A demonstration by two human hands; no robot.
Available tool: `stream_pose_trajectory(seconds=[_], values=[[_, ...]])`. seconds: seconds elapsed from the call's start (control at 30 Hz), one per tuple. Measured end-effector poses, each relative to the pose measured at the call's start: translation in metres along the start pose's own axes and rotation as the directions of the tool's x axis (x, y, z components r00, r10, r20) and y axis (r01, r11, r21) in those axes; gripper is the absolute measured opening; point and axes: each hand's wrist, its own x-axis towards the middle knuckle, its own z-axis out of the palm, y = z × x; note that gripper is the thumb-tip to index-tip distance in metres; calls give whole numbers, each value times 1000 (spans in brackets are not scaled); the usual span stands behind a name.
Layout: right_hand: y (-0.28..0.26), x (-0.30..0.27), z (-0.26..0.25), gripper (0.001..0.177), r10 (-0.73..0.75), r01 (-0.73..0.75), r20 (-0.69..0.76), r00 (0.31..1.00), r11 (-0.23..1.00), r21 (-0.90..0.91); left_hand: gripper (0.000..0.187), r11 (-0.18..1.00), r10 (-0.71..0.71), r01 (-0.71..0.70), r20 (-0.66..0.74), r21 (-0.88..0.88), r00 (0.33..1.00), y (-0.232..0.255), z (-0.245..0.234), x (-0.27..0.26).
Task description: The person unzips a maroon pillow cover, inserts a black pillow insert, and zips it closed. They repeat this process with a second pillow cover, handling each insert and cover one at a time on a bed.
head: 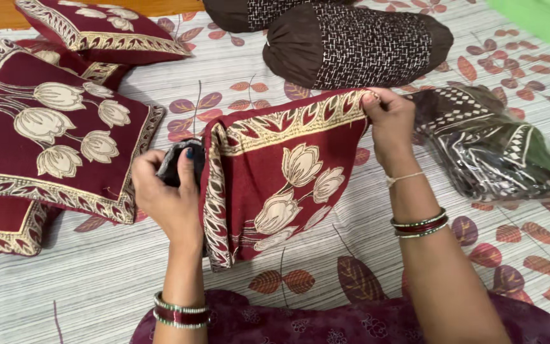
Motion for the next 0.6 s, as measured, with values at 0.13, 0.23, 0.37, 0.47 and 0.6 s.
stream_pose_trajectory(seconds=[0.13,0.23,0.37,0.47,0.6], values=[[1,-7,-4,13,-104,106,22,994,987,-118,47,980,170,-171,17,99,985,24,-7,-4],[0,-9,-7,14,-74,67,-32,997,983,-171,53,991,114,-116,41,61,993,33,-4,-3],[7,-6,-3,11,-51,3,-209,977,975,-222,54,991,83,-73,82,-114,993,32,-5,-5],[12,1,-4,12,51,-80,-291,955,993,-89,53,980,69,-47,104,-194,992,24,-7,-8],[16,11,-11,11,104,-160,-296,949,972,-172,50,975,60,-31,126,-222,990,14,-9,-9]])
